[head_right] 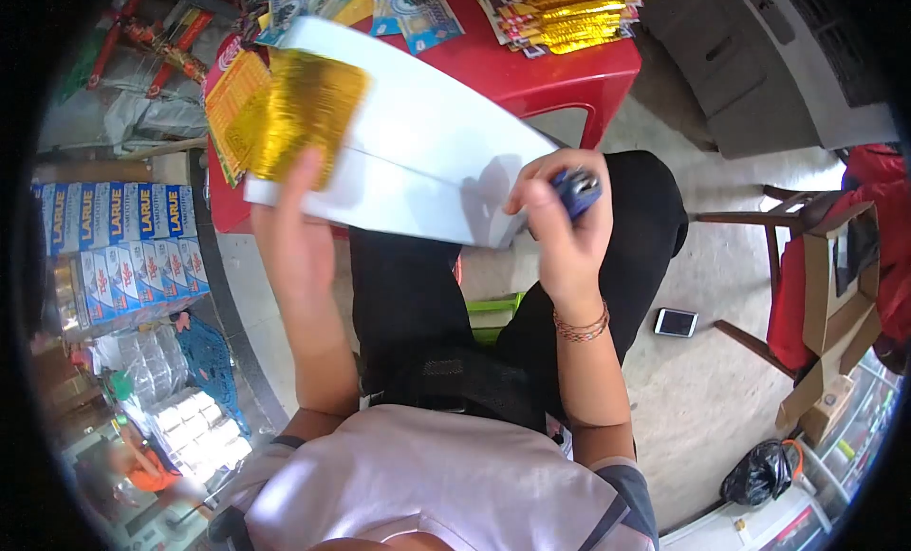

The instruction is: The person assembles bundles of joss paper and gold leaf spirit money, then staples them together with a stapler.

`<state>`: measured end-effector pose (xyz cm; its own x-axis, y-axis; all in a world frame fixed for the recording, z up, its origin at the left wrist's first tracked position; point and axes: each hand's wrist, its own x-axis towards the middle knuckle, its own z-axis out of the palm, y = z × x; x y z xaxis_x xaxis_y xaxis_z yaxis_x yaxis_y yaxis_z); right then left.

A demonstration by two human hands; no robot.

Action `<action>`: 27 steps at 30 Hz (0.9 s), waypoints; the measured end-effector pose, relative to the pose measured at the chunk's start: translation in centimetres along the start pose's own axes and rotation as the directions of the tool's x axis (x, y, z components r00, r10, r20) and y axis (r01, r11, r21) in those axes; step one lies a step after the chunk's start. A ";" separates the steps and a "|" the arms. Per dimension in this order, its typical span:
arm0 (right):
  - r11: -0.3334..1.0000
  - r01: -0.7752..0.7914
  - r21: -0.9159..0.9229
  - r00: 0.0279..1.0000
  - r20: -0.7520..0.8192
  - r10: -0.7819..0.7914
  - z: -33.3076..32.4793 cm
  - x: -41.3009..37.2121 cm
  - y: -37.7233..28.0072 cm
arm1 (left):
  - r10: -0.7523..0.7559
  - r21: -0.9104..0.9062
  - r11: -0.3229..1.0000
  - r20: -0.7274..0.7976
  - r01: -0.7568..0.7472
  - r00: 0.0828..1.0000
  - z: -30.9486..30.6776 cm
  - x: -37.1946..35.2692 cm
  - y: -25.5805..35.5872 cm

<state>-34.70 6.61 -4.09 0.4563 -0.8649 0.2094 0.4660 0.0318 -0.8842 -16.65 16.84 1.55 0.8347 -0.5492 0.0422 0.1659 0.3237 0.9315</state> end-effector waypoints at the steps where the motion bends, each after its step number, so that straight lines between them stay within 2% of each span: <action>1: 0.983 -0.032 0.179 0.999 0.031 0.027 -0.1 0.5 0.2 | -0.043 -0.105 0.994 -0.104 0.032 0.994 -1.1 1.0 0.2; 3: 0.875 -0.129 0.466 0.987 0.145 0.068 -0.4 1.5 0.6 | -0.064 -0.266 0.964 -0.175 0.015 0.982 -3.9 3.3 -0.9; 4: 0.878 -0.129 0.461 0.987 0.148 0.067 -0.3 1.5 0.5 | -0.074 -0.330 0.944 -0.217 -0.002 0.973 -4.7 3.8 -1.7; 6: 0.836 -0.253 0.487 0.959 0.011 0.284 0.5 1.8 -0.2 | -0.122 -0.328 0.944 -0.230 0.041 0.965 -5.6 3.4 -3.2; 8: 0.842 -0.250 0.479 0.961 0.017 0.276 0.2 1.8 0.3 | -0.187 -0.323 0.941 -0.242 0.102 0.952 -5.8 2.7 -3.6; 10: 0.865 -0.274 0.420 0.961 0.079 0.266 -0.3 1.9 0.7 | -0.217 -0.296 0.943 -0.201 0.152 0.955 -5.6 1.9 -3.1; 12: 0.888 -0.280 0.365 0.958 0.050 0.281 -0.7 2.2 1.0 | -0.236 -0.254 0.948 -0.162 0.190 0.958 -6.6 2.2 -2.2; 14: 0.831 -0.322 0.453 0.945 0.208 0.253 -2.2 2.2 2.3 | -0.428 -0.414 0.802 0.107 0.431 0.898 -8.3 2.6 -0.8; 15: 0.843 -0.324 0.430 0.940 0.050 0.336 -1.1 2.0 1.7 | -0.500 -0.401 0.777 0.077 0.486 0.862 -8.6 2.8 -0.3; 16: 0.846 -0.320 0.426 0.940 0.033 0.339 -0.6 2.0 1.4 | -0.513 -0.399 0.768 0.086 0.501 0.854 -9.2 3.1 -0.3; 18: 0.772 -0.339 0.537 0.927 0.052 0.372 -0.5 2.3 1.4 | -0.565 -0.190 0.803 0.060 0.565 0.823 -10.4 3.6 -0.6; 19: 0.706 -0.364 0.608 0.925 0.150 0.348 -1.1 2.2 1.7 | -0.496 -0.135 0.849 0.128 0.511 0.859 -10.6 3.7 -1.1; 20: 0.707 -0.362 0.607 0.925 0.140 0.353 -1.3 2.2 1.8 | -0.505 -0.133 0.844 0.131 0.520 0.853 -11.2 3.8 -1.9; 22: 0.672 -0.371 0.641 0.923 0.176 0.342 -1.1 2.3 1.7 | -0.516 0.060 0.854 -0.020 0.517 0.856 -12.3 3.8 -3.3; 23: 0.694 -0.349 0.630 0.923 0.103 0.371 -0.3 2.1 0.9 | -0.514 0.037 0.858 0.032 0.512 0.857 -11.2 3.2 -2.7; 24: 0.692 -0.355 0.629 0.921 0.108 0.375 0.1 2.1 0.9 | -0.514 0.034 0.858 0.025 0.513 0.858 -11.1 2.9 -2.6; 26: 0.802 -0.300 0.517 0.928 -0.037 0.370 0.5 2.2 1.0 | -0.473 -0.002 0.876 0.186 0.482 0.861 -11.2 2.4 -2.2; 27: 0.797 -0.312 0.516 0.925 -0.025 0.379 0.3 2.2 1.2 | -0.465 0.018 0.884 0.150 0.467 0.873 -11.2 2.2 -1.5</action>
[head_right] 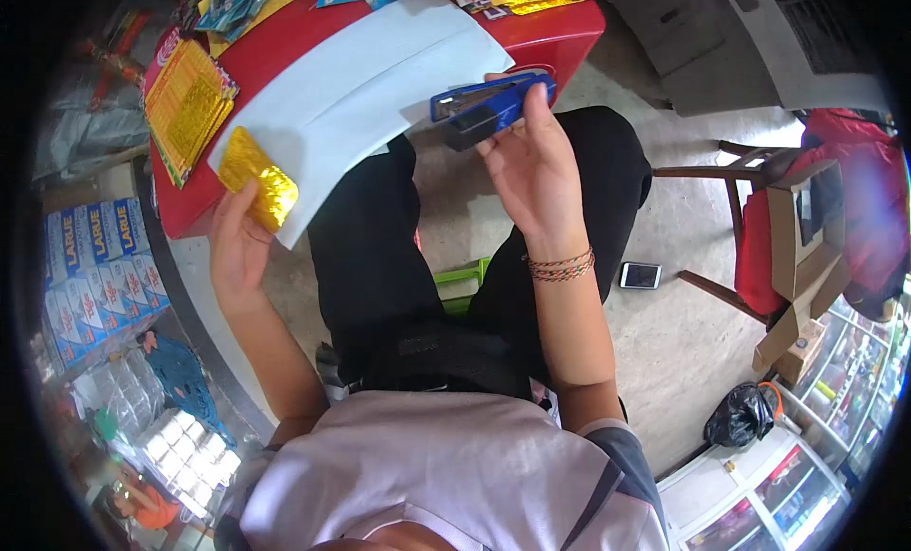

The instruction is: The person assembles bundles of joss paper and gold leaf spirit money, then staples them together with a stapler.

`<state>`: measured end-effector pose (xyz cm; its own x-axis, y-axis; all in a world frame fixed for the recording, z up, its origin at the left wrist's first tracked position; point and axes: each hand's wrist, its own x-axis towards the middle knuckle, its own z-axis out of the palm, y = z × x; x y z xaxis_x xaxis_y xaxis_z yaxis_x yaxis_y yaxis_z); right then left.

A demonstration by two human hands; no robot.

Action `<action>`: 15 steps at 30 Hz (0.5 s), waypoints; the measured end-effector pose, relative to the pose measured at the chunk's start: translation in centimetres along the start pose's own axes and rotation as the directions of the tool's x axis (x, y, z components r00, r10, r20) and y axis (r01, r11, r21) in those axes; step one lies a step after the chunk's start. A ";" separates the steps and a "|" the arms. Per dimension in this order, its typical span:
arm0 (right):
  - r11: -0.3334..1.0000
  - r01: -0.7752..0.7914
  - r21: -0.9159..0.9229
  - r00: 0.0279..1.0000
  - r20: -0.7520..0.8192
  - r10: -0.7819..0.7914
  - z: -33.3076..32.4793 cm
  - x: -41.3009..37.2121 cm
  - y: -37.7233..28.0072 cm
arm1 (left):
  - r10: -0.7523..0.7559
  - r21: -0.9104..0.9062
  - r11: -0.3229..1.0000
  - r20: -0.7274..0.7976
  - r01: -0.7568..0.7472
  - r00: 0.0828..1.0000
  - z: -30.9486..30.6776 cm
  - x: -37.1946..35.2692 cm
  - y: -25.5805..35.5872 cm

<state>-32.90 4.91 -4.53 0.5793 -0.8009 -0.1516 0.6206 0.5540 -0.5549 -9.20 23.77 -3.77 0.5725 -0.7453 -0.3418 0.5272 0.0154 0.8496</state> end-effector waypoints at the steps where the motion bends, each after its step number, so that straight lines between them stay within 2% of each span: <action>1: 1.000 0.003 0.010 1.000 0.022 -0.003 -0.4 0.0 -0.1 | 0.003 -0.002 1.000 -0.015 -0.003 1.000 -0.5 -0.3 0.4; 3: 1.000 -0.007 0.022 0.999 0.048 0.006 -1.6 0.1 -0.2 | 0.149 -0.043 0.987 -0.061 -0.152 0.987 -1.6 -0.7 1.7; 4: 0.997 -0.030 0.074 0.992 0.121 0.021 -2.3 0.2 -0.4 | 0.213 -0.100 0.970 -0.073 -0.220 0.974 -1.9 -1.0 2.4; 5: 0.991 -0.054 0.126 0.980 0.194 0.029 -2.0 0.4 -0.4 | 0.217 -0.099 0.969 -0.081 -0.225 0.973 -1.9 -1.1 3.1; 6: 0.993 -0.017 0.115 0.996 0.088 0.007 -1.2 0.0 -0.4 | 0.312 -0.256 0.924 0.080 -0.283 0.947 -2.0 -1.0 3.7; 7: 0.993 -0.022 0.114 0.996 0.093 0.012 -0.9 -0.1 -0.4 | 0.420 -0.415 0.857 0.221 -0.305 0.880 -2.2 -0.8 4.0; 8: 0.991 -0.013 0.130 0.996 0.088 0.001 -0.7 -0.1 -0.4 | 0.446 -0.572 0.790 0.289 -0.221 0.847 -2.6 -0.2 4.1; 9: 0.989 -0.002 0.145 0.996 0.084 -0.010 -0.5 -0.1 -0.4 | 0.450 -0.574 0.787 0.284 -0.225 0.847 -1.7 0.2 4.1; 11: 0.982 -0.017 0.186 0.989 0.148 -0.011 -1.5 0.2 -0.3 | 0.568 -0.646 0.651 0.067 -0.398 0.820 0.8 0.9 3.6; 12: 0.978 -0.019 0.207 0.991 0.133 -0.008 -1.5 0.2 -0.3 | 0.586 -0.687 0.641 0.149 -0.343 0.796 1.2 1.4 3.6; 13: 0.974 -0.023 0.227 0.993 0.117 -0.004 -1.4 0.2 -0.3 | 0.587 -0.690 0.636 0.141 -0.346 0.797 1.7 1.9 3.8; 15: 0.976 -0.023 0.216 0.992 0.126 -0.004 -1.4 0.2 -0.2 | 0.630 -0.687 0.645 0.230 -0.335 0.742 2.9 2.4 4.3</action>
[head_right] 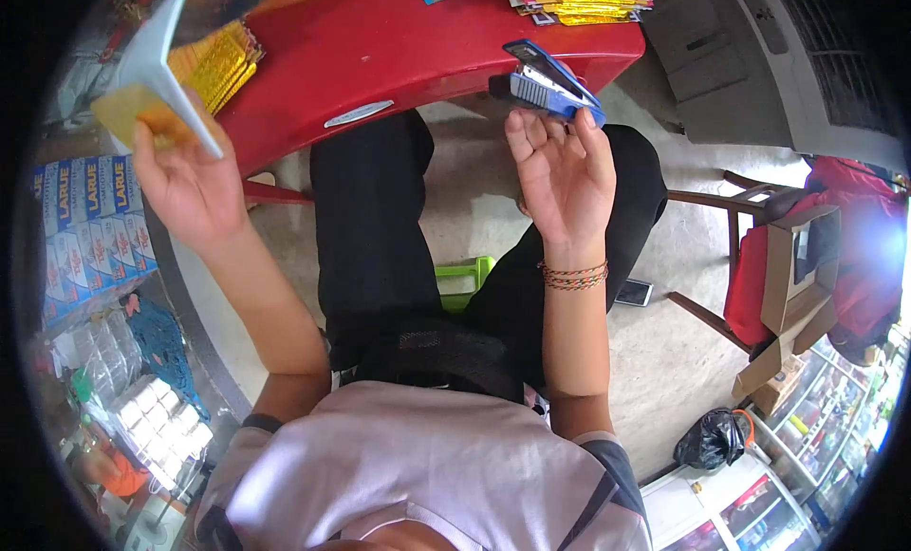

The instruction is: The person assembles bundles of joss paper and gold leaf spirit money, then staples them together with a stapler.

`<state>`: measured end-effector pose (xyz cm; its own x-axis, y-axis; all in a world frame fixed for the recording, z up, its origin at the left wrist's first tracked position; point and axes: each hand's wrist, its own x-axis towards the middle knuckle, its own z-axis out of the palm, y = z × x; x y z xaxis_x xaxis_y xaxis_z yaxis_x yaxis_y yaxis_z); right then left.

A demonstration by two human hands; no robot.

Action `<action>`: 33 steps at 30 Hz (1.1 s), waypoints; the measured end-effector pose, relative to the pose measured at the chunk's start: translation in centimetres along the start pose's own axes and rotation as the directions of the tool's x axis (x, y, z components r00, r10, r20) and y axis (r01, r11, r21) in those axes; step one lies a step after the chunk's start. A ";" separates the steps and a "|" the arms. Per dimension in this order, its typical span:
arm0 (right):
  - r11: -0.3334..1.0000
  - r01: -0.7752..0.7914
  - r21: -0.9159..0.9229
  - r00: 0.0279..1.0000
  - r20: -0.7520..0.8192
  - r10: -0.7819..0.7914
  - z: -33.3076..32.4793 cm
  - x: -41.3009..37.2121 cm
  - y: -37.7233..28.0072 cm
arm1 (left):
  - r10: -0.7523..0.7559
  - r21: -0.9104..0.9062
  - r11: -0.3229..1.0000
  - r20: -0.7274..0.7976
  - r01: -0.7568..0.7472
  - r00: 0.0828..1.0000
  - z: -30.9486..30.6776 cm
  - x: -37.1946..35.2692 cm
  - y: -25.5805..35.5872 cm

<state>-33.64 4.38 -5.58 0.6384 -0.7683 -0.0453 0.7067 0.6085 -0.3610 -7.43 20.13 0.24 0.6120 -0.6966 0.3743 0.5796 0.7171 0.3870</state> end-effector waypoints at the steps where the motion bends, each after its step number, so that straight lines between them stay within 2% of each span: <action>1: 1.000 0.008 -0.005 1.000 0.013 -0.008 0.0 0.0 0.0 | 0.011 0.030 1.000 -0.026 -0.010 1.000 0.8 0.3 -0.5; 2: 1.000 0.001 -0.010 1.000 0.011 0.000 0.0 0.0 0.1 | 0.016 0.029 0.999 -0.033 -0.015 0.999 0.7 0.0 -1.1; 4: 1.000 -0.006 0.015 0.995 0.097 0.005 -0.1 0.1 0.1 | 0.107 0.367 0.930 -0.181 -0.034 0.978 -0.1 -0.8 -2.7; 5: 1.000 -0.011 0.012 0.995 0.099 0.010 0.0 0.1 0.0 | 0.059 0.439 0.896 -0.275 0.071 0.960 -0.1 -1.4 -3.9; 8: 0.999 0.009 0.031 0.996 0.084 -0.012 0.0 0.2 0.2 | -0.043 0.380 0.885 -0.510 0.269 0.859 -0.7 -3.4 -7.3; 10: 0.989 0.049 -0.136 0.999 -0.007 -0.051 -0.2 0.1 0.3 | -0.045 0.424 0.856 -0.512 0.297 0.858 -1.0 -4.4 -8.2; 13: 0.966 0.018 -0.258 0.999 -0.029 -0.026 0.2 0.2 0.6 | -0.027 0.494 0.817 -0.485 0.299 0.874 -0.6 -4.5 -9.0; 16: 0.933 -0.016 -0.361 0.998 -0.056 -0.005 1.1 0.5 1.2 | 0.003 0.501 0.828 -0.456 0.253 0.890 0.3 -3.5 -9.5; 20: 0.911 -0.045 -0.409 0.998 -0.065 0.020 1.4 0.6 1.8 | 0.037 0.570 0.795 -0.389 0.208 0.920 -0.2 -2.0 -9.0; 22: 0.908 -0.097 -0.408 0.992 -0.112 0.055 0.9 0.7 1.9 | 0.008 0.782 0.528 -0.395 0.332 0.918 -0.6 -1.6 -7.3; 23: 0.908 -0.119 -0.402 0.990 -0.120 0.077 0.5 0.8 2.0 | 0.083 0.781 0.577 -0.348 0.240 0.934 -0.9 -1.9 -7.4; 24: 0.907 -0.122 -0.402 0.989 -0.123 0.079 0.2 0.8 2.0 | 0.083 0.780 0.577 -0.351 0.243 0.933 -1.1 -2.3 -7.0; 25: 0.893 -0.121 -0.433 0.990 -0.120 0.076 0.1 0.8 2.1 | 0.199 0.928 0.289 -0.300 0.237 0.933 -1.1 -2.8 -6.3; 26: 0.878 -0.122 -0.463 0.990 -0.117 0.076 0.0 0.8 2.2 | 0.292 0.972 -0.033 -0.215 0.234 0.932 -1.3 -3.3 -5.7; 27: 0.876 -0.130 -0.464 0.989 -0.119 0.083 0.1 0.9 2.3 | 0.375 0.960 -0.186 -0.130 0.211 0.918 -1.7 -3.7 -5.4; 28: 0.867 -0.122 -0.483 0.991 -0.101 0.084 0.3 1.0 2.3 | 0.379 0.958 -0.186 -0.135 0.218 0.915 -2.0 -3.8 -5.0; 30: 0.856 -0.118 -0.504 0.993 -0.085 0.086 0.8 1.0 2.4 | 0.368 0.893 -0.448 0.150 0.034 0.917 -2.8 -3.7 -3.6; 31: 0.817 -0.097 -0.569 0.995 -0.045 0.086 1.1 1.0 2.5 | 0.250 0.819 -0.569 0.258 -0.074 0.933 -3.1 -3.4 -2.8; 32: 0.773 -0.073 -0.630 0.996 -0.004 0.091 1.6 1.2 2.6 | 0.255 0.819 -0.569 0.254 -0.067 0.933 -3.1 -3.1 -2.5; 33: 0.736 -0.064 -0.673 0.997 -0.012 0.076 2.6 1.5 3.0 | 0.100 0.814 -0.556 0.265 -0.167 0.959 -3.0 -2.8 -2.3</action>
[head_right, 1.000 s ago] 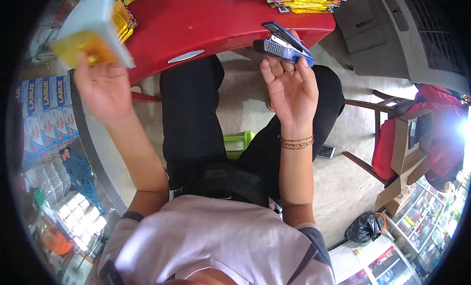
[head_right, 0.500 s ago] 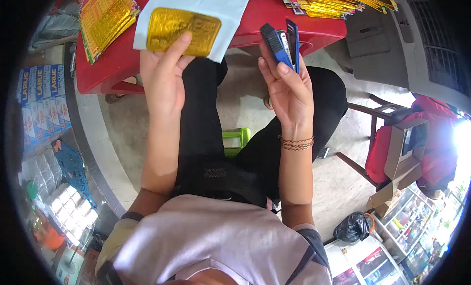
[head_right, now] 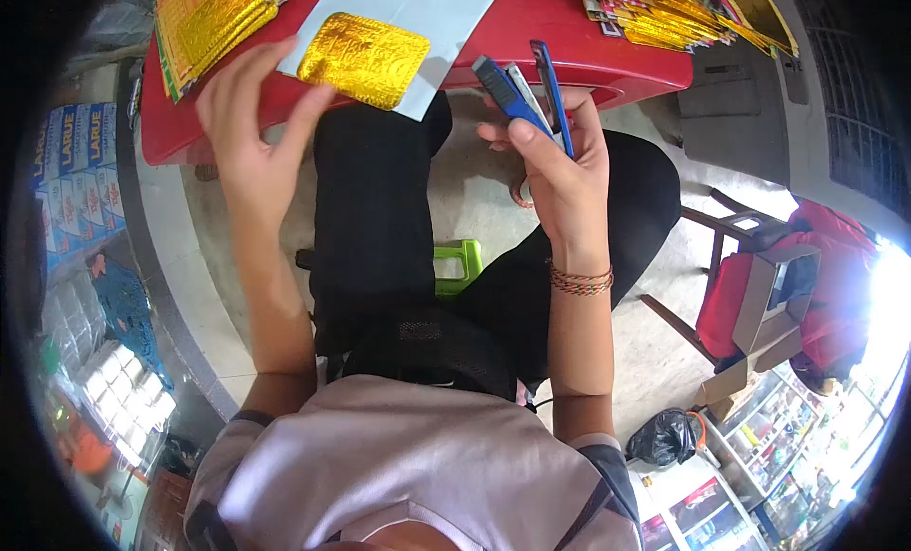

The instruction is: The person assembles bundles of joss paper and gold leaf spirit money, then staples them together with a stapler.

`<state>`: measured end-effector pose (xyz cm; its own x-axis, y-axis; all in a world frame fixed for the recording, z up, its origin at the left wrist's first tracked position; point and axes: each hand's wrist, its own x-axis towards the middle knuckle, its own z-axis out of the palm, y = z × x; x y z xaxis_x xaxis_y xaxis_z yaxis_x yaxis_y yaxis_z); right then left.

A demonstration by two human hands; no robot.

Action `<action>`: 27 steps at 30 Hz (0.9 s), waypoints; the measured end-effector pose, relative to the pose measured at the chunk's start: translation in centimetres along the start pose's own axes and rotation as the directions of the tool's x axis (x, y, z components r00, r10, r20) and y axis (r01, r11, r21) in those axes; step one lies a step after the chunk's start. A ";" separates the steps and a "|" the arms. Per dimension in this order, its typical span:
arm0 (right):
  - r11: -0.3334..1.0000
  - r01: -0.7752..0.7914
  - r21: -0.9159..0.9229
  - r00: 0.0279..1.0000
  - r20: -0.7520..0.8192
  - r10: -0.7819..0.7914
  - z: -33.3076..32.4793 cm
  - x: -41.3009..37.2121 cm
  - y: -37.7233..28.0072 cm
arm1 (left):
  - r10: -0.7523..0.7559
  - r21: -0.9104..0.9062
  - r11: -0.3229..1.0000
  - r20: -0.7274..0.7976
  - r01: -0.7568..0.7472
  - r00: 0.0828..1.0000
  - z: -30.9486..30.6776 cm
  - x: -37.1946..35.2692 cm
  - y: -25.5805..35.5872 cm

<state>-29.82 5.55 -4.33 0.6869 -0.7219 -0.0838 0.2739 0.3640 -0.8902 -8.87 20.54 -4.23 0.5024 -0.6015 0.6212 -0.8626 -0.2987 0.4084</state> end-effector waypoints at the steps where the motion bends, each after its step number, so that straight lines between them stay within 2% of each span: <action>1: 1.000 -0.007 -0.003 1.000 0.001 0.007 0.3 0.1 -0.2 | 0.096 -0.045 0.995 0.125 -0.091 0.987 -0.1 0.2 -0.1; 3: 0.970 -0.008 -0.242 1.000 0.003 0.009 0.8 0.5 -0.4 | 0.123 -0.051 0.992 0.162 -0.116 0.979 0.3 0.2 -0.2; 4: 0.969 -0.012 -0.246 1.000 0.004 0.014 1.4 0.6 -0.6 | 0.156 -0.037 0.988 0.196 -0.151 0.968 0.6 0.2 -0.3; 5: 0.941 0.031 -0.337 0.999 0.001 -0.033 2.2 0.9 -0.7 | 0.188 -0.025 0.982 0.229 -0.187 0.955 0.9 0.1 -0.4; 6: 0.902 0.073 -0.425 0.997 0.003 -0.079 2.8 1.1 -0.9 | 0.173 -0.034 0.985 0.257 -0.170 0.951 1.2 -0.1 -0.6; 7: 0.900 0.067 -0.430 0.997 0.002 -0.074 2.9 1.4 -1.0 | 0.167 -0.037 0.986 0.257 -0.163 0.952 1.5 -0.3 -0.7; 9: 0.791 0.117 -0.601 0.993 0.079 -0.087 3.1 2.4 -1.1 | 0.154 -0.129 0.984 0.246 -0.126 0.957 2.0 -0.6 -0.8; 10: 0.788 0.113 -0.605 0.993 0.082 -0.079 3.4 2.9 -1.1 | 0.145 -0.130 0.985 0.245 -0.116 0.959 2.2 -0.8 -1.0; 12: 0.746 0.113 -0.657 0.994 0.065 -0.093 3.9 3.7 -1.1 | 0.239 -0.057 0.971 0.253 -0.232 0.937 2.3 -1.2 -1.1; 16: 0.702 0.070 -0.709 0.997 0.058 -0.042 4.1 4.7 -1.1 | 0.214 -0.027 0.976 0.264 -0.215 0.941 2.1 -1.1 -0.4; 18: 0.605 0.145 -0.783 0.989 0.109 -0.097 3.9 5.0 -0.8 | 0.175 -0.004 0.983 0.282 -0.181 0.943 2.2 -1.1 -0.2; 21: 0.592 0.087 -0.801 0.996 0.092 -0.021 4.8 4.9 -1.4 | 0.142 0.000 0.989 0.289 -0.149 0.947 2.3 -1.0 -0.2; 25: 0.575 0.040 -0.817 0.999 0.052 0.004 5.2 5.0 -1.8 | 0.148 0.008 0.987 0.311 -0.158 0.939 2.1 -0.9 -0.2; 27: 0.511 0.060 -0.858 0.996 0.082 0.021 5.2 5.2 -2.2 | 0.151 0.037 0.984 0.333 -0.173 0.931 2.0 -1.0 -0.1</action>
<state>-23.35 4.03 -0.44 0.7456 -0.6631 -0.0653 -0.3962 -0.3625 -0.8436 -9.39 19.68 -6.24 0.3177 -0.8514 0.4173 -0.9380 -0.2178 0.2698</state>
